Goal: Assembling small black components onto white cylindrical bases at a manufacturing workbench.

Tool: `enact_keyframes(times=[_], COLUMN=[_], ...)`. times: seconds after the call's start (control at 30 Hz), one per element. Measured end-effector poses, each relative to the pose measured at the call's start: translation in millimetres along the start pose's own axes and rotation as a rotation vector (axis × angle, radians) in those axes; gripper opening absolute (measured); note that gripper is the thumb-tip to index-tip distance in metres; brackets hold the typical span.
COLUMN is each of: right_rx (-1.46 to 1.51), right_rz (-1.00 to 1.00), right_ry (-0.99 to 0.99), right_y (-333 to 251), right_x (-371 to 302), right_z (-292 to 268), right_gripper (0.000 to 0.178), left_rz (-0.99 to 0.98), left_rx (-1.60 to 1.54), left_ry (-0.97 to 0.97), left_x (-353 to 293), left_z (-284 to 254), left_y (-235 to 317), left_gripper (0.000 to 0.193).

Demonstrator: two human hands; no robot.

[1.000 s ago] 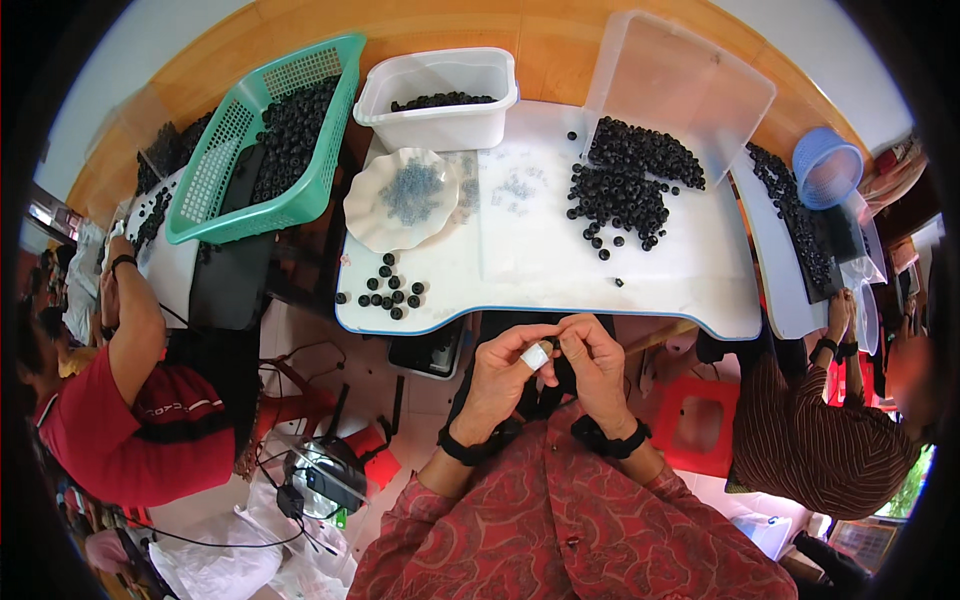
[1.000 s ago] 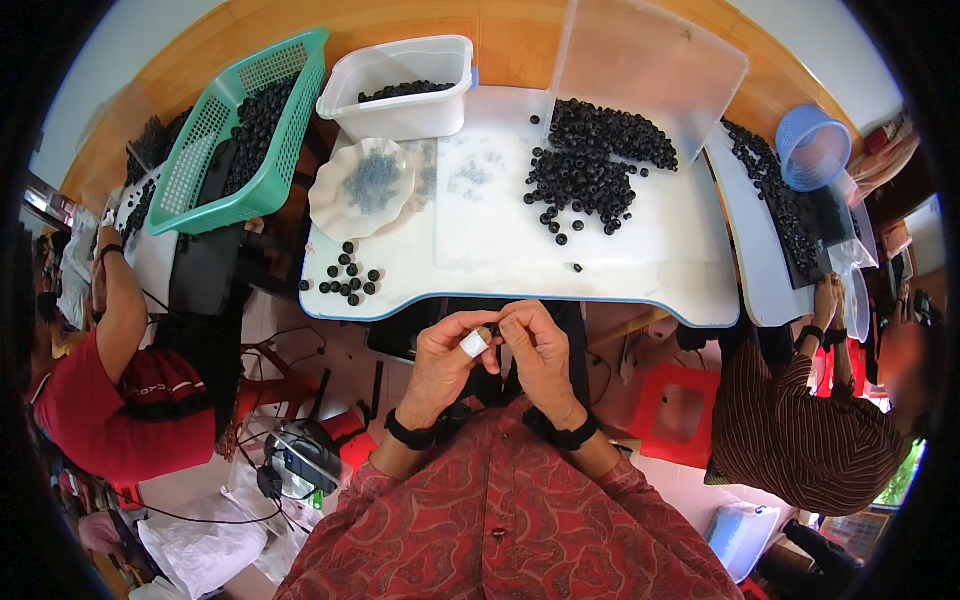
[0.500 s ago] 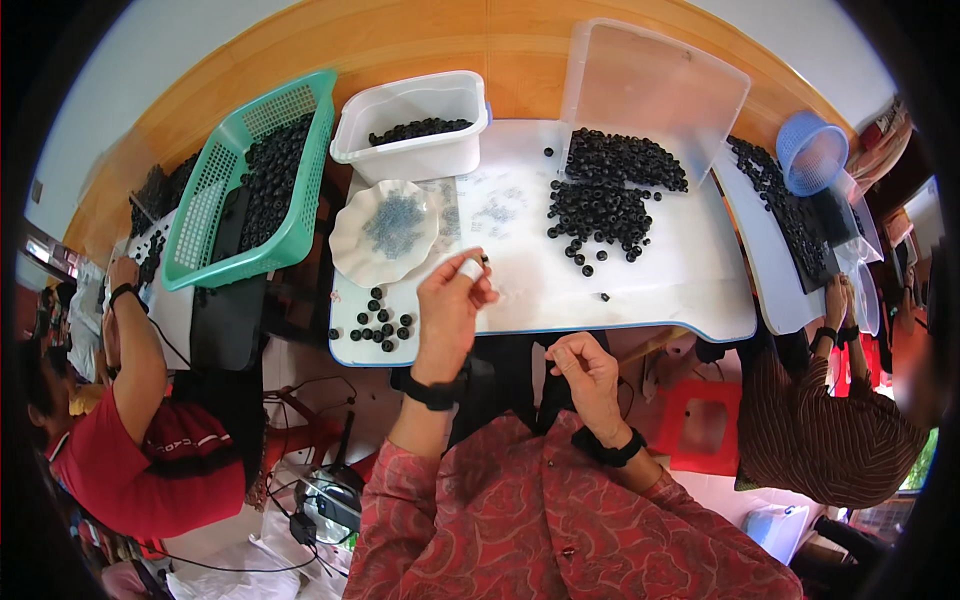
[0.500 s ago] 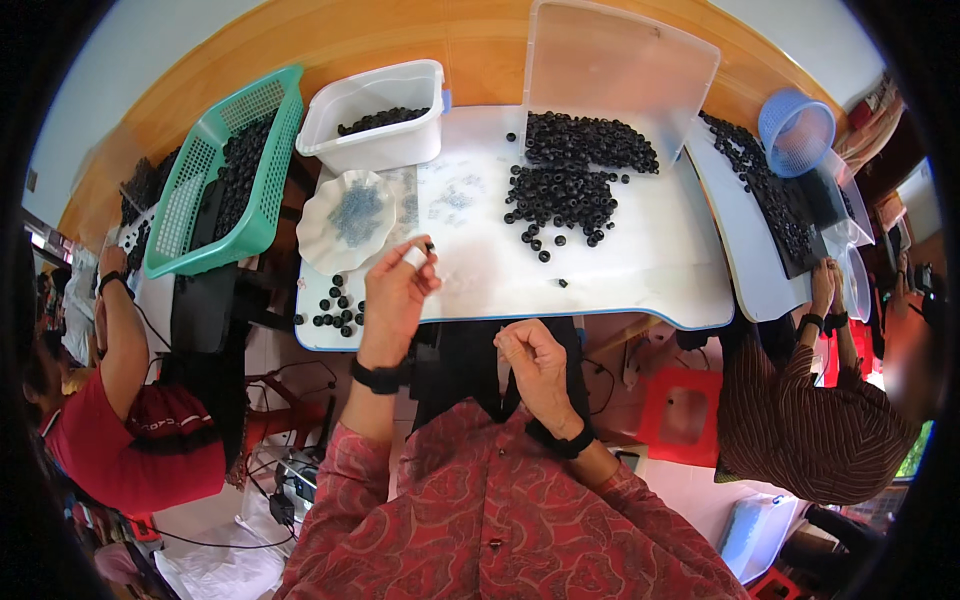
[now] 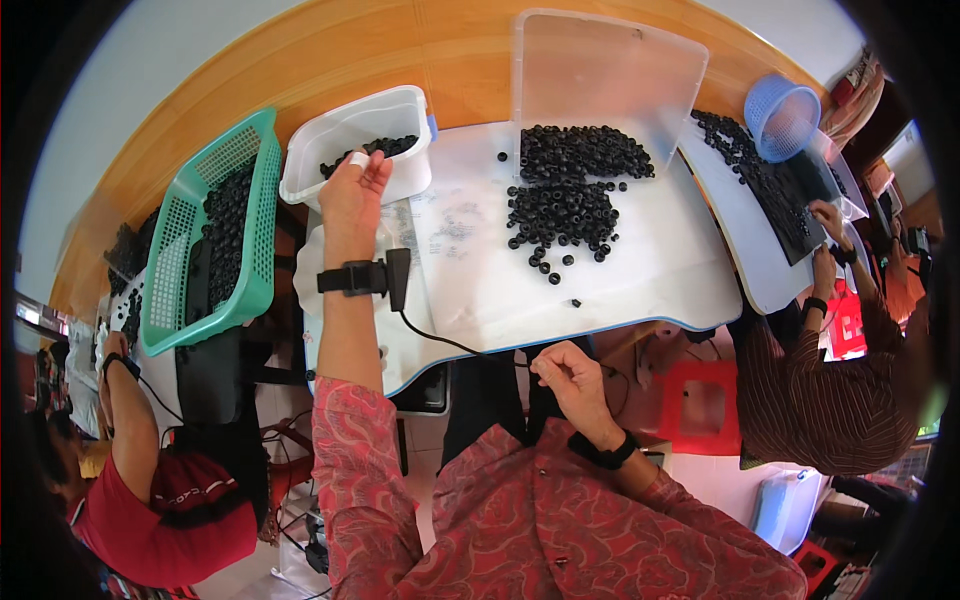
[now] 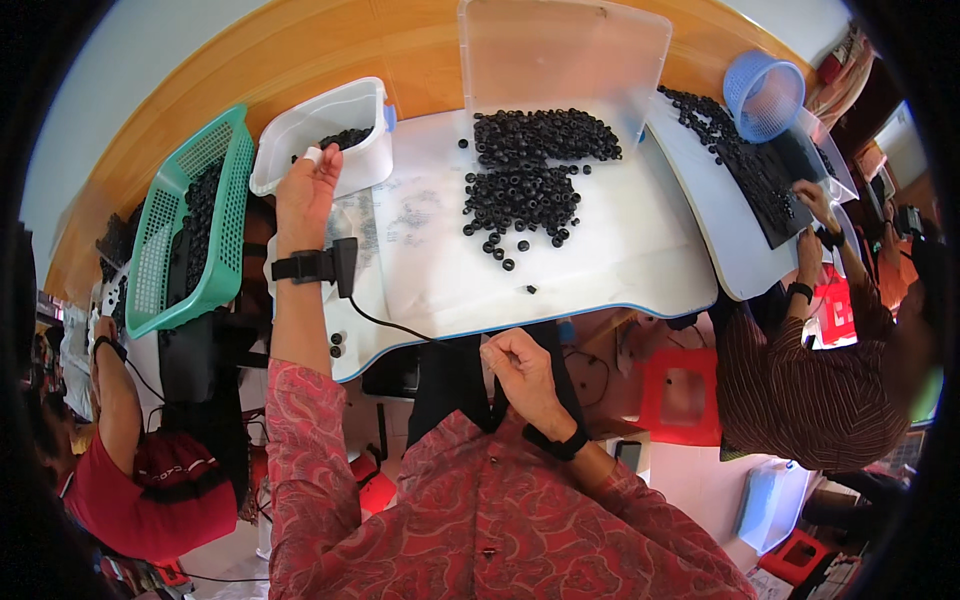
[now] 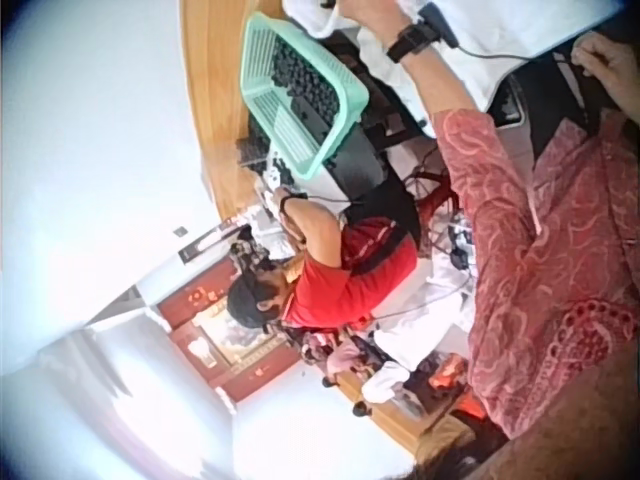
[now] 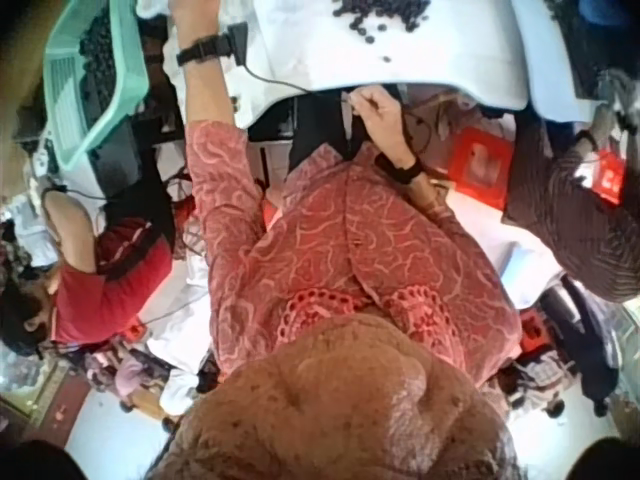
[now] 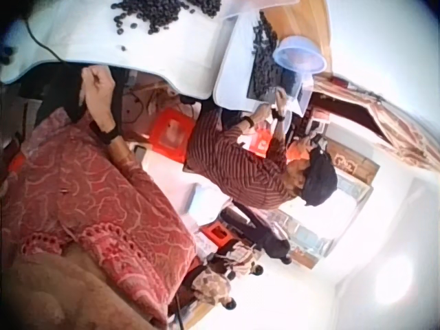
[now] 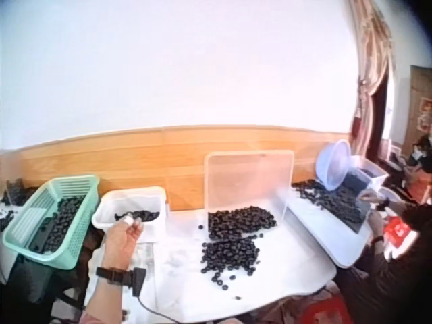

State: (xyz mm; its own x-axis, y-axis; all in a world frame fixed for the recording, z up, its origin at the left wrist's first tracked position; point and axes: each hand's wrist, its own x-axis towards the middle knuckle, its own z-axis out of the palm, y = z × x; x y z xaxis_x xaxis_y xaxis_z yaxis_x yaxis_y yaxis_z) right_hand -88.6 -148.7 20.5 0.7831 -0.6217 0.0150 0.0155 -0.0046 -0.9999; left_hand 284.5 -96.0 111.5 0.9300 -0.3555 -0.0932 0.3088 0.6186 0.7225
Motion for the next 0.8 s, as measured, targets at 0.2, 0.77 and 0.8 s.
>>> enact_keyframes(times=[0.2, 0.77, 0.8], right_rx=[-0.027, -0.698, -0.784], right_rz=[-0.034, -0.384, -0.38], right_ry=[0.032, 0.294, 0.311], right_y=[4, -7, -5], right_x=[6, 81, 85], right_z=[-8, -21, -20], right_gripper=[0.01, 0.018, 0.019], left_rz=[-0.011, -0.145, -0.147], left_rx=[0.034, 0.35, 0.352], left_ry=[-0.033, -0.017, -0.013], left_x=[-21, -226, -226], left_z=[0, -54, -55], left_y=[-6, -113, -114], left_gripper=[0.024, 0.024, 0.024])
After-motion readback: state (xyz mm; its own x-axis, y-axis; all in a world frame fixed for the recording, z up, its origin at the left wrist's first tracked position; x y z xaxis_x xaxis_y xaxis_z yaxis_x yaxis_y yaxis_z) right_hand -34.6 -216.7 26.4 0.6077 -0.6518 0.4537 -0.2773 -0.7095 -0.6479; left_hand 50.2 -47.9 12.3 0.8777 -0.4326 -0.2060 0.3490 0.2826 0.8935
